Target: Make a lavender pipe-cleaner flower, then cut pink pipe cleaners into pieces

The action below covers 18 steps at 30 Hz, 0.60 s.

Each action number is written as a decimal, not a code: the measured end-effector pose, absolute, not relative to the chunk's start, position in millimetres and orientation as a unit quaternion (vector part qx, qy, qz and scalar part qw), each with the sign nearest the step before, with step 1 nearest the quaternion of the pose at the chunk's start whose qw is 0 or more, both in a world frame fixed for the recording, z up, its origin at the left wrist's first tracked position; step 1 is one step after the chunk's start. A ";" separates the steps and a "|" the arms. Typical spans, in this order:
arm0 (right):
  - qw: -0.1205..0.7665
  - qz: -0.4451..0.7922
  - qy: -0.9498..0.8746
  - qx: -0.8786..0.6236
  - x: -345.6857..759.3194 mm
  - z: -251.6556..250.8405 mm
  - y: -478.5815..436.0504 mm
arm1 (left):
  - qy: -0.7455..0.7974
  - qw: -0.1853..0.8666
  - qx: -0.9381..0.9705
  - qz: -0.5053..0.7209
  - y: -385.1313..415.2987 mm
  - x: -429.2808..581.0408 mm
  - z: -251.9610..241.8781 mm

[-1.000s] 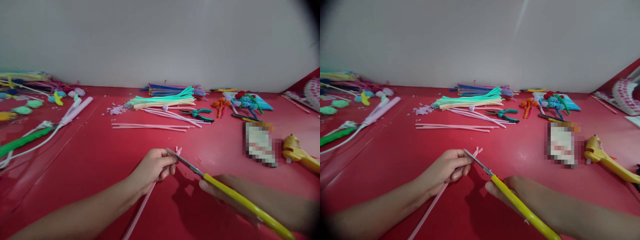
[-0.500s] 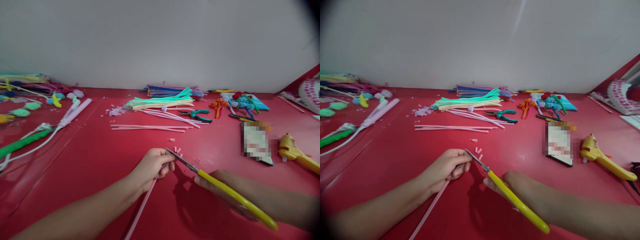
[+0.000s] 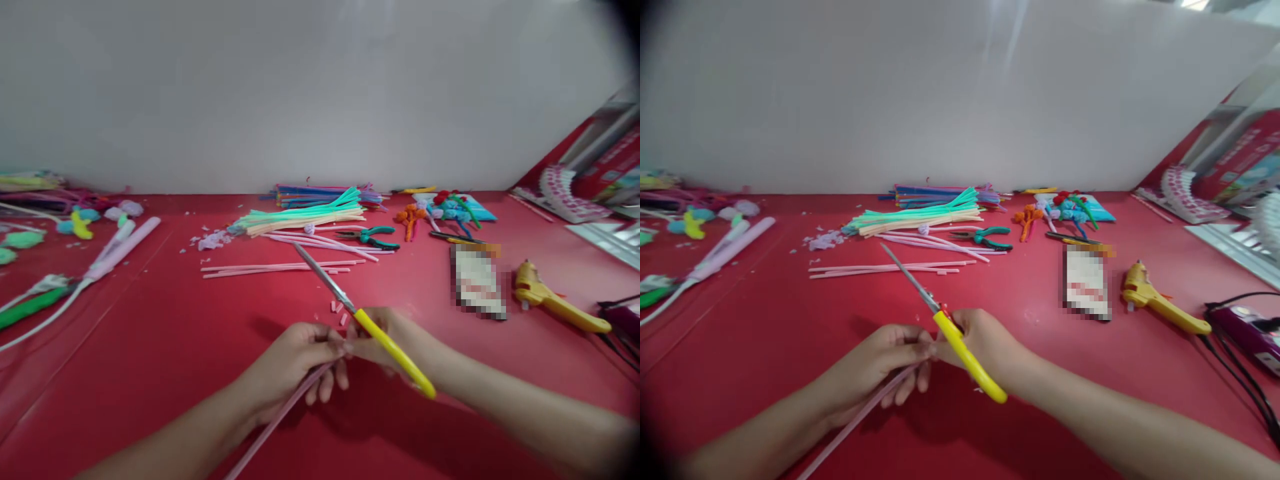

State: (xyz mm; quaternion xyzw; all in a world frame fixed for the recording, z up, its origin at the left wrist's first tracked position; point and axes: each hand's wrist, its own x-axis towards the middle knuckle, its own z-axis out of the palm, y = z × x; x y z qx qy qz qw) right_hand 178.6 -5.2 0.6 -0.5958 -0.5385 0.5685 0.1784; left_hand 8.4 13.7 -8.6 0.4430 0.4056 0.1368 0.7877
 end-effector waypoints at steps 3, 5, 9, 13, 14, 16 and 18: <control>0.228 0.579 -0.552 -0.555 175.7 -2.5 -2.7 | 0.411 0.789 0.434 0.141 16.4 5.3 -8.1; 0.248 0.587 -0.570 -0.519 179.5 -4.8 -1.8 | 0.415 0.792 0.427 0.133 19.2 4.4 -8.5; 0.278 0.601 -0.578 -0.476 187.2 -10.0 -2.7 | 0.416 0.790 0.434 0.124 22.2 5.6 -8.6; 0.273 0.574 -0.575 -0.515 186.0 -12.7 -6.5 | 0.436 0.769 0.454 0.110 19.6 9.2 -7.3; 0.267 0.548 -0.585 -0.535 185.1 -12.2 -7.6 | 0.443 0.763 0.457 0.107 18.5 10.4 -7.1; 0.253 0.495 -0.605 -0.571 183.7 -9.8 -9.3 | 0.456 0.753 0.463 0.101 16.4 13.1 -6.8; 0.233 0.472 -0.619 -0.583 183.4 -6.7 -10.2 | 0.465 0.747 0.465 0.095 14.8 15.8 -6.4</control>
